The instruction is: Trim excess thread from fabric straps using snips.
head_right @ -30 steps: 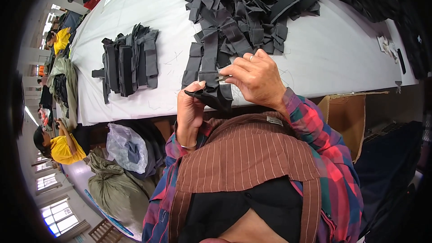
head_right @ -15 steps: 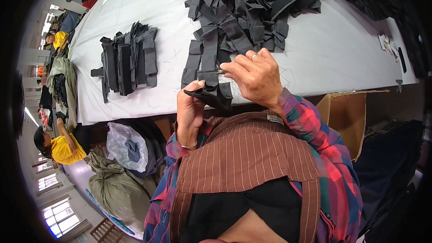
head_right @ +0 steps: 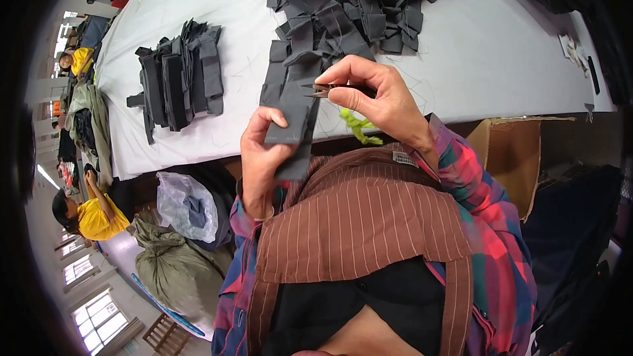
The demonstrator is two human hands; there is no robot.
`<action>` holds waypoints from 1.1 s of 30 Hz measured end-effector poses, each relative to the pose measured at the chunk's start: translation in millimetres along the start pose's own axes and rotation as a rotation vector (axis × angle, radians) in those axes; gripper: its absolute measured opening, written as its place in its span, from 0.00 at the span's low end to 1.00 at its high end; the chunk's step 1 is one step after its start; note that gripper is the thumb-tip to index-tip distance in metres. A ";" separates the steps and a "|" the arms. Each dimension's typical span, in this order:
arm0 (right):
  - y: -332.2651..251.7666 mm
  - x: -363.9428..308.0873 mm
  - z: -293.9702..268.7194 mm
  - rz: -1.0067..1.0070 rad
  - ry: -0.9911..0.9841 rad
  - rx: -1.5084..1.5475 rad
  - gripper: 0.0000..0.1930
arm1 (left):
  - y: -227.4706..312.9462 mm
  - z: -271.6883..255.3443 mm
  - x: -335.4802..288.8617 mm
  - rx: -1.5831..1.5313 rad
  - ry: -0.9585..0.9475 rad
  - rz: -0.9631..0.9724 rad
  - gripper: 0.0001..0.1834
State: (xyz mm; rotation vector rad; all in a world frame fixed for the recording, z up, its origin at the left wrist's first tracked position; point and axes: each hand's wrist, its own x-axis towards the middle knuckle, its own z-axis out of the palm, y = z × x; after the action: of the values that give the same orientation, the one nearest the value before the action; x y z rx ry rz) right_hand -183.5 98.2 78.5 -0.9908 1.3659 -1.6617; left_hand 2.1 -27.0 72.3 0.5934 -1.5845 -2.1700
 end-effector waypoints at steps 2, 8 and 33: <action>8.2 -3.5 2.2 -0.008 -0.012 -0.083 0.10 | -19.4 -6.4 6.7 0.011 0.069 0.046 0.15; 18.4 -14.1 9.8 -0.114 -0.024 -0.417 0.07 | -41.9 -1.0 7.4 0.046 0.184 0.193 0.15; 22.1 -11.3 11.5 -0.270 -0.080 -0.630 0.06 | -51.2 3.8 11.9 0.056 0.189 0.301 0.15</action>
State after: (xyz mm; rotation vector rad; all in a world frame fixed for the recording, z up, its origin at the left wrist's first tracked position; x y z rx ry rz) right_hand -166.7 100.7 57.1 -1.6401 1.8103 -1.3675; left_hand -13.0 -15.7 23.1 0.5212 -1.5277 -1.8016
